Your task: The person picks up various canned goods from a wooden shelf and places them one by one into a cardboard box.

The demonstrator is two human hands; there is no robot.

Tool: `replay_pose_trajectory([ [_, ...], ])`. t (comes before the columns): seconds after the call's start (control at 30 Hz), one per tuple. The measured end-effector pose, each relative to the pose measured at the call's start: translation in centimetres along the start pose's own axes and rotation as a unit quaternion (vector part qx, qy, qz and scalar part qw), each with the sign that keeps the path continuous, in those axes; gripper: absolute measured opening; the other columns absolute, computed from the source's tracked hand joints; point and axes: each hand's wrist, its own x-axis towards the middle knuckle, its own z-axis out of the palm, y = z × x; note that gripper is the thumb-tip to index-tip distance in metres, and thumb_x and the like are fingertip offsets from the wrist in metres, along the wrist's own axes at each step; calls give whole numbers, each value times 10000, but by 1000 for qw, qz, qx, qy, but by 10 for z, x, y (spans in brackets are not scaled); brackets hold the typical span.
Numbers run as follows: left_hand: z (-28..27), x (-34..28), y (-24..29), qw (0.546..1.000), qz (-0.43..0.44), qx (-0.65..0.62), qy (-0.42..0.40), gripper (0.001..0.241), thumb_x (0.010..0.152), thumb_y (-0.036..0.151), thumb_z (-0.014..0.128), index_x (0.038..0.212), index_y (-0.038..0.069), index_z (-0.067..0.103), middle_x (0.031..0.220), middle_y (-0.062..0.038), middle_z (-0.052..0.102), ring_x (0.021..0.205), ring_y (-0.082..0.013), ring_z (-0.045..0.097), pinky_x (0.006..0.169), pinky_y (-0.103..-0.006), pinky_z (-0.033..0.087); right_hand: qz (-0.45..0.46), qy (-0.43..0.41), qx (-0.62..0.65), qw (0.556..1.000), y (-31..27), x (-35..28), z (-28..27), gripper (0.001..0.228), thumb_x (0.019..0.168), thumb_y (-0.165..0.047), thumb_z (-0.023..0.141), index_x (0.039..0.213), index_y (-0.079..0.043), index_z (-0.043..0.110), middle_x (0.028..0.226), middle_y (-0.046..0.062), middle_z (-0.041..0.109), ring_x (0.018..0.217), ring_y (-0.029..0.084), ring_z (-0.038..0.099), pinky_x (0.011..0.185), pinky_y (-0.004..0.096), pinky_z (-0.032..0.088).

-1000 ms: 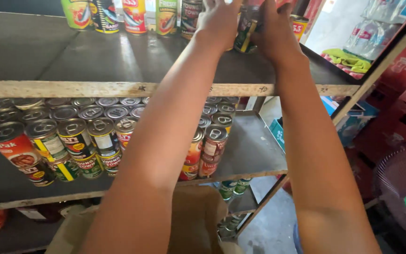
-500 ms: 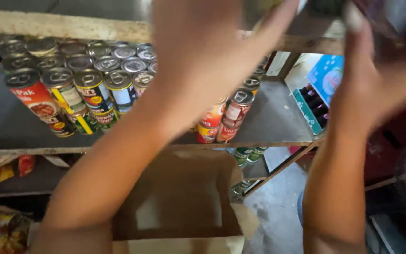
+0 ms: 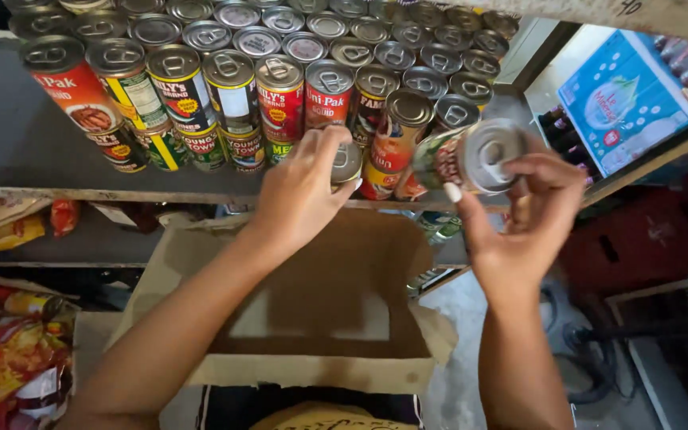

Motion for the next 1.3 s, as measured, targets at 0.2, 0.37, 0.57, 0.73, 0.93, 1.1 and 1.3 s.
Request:
replay_pose_trajectory([
  [0.2,49,-15,-37,983,159,14,86,543,803,154,836,1253,65,545,1321,-205,514,1213,-412,540,980,-470,524,64,-26,3,998,6,-9,10,600,881,87,830,1302,-35,419,1450,131,467,1326,195,557,1160,391,551],
  [0.37,63,-16,-56,992,111,27,49,545,804,145,837,1280,66,582,1358,-178,487,1228,-399,542,991,-457,531,59,-54,5,997,4,-9,23,564,911,101,821,1278,-32,412,1426,145,501,1348,206,569,1171,370,527],
  [0.57,78,-21,-65,990,122,23,67,536,792,172,840,1252,52,593,1393,-205,462,1247,-416,527,981,-453,530,51,-69,2,996,10,-6,40,567,900,85,826,1287,-35,429,1503,167,502,1384,223,559,1186,399,534],
  [0.73,78,-20,-67,991,117,16,59,522,801,198,847,1250,78,609,1380,-176,482,1250,-404,542,970,-444,534,44,-73,-38,996,14,-3,48,571,879,74,837,1288,-22,450,1495,173,517,1373,222,563,1134,384,547],
  [0.93,88,-17,-69,978,149,85,116,585,739,223,859,1244,63,609,1349,-202,491,1216,-449,510,1014,-526,499,43,-61,-46,996,16,2,58,570,865,77,851,1292,-17,486,1473,130,532,1326,187,581,1054,341,562],
  [1.1,111,-16,-76,980,154,42,116,614,734,232,857,1273,64,616,1236,-213,482,1219,-481,502,1031,-517,489,38,-54,-31,997,24,0,62,578,892,89,857,1324,-6,485,1437,132,534,1266,169,591,1115,351,571],
  [1.3,97,-19,-72,992,102,-12,66,623,815,360,884,1258,43,582,1251,-198,507,1205,-451,495,1053,-536,434,49,-50,-35,997,20,2,65,562,871,74,858,1288,-12,490,1466,158,521,1309,196,603,1071,344,584],
])
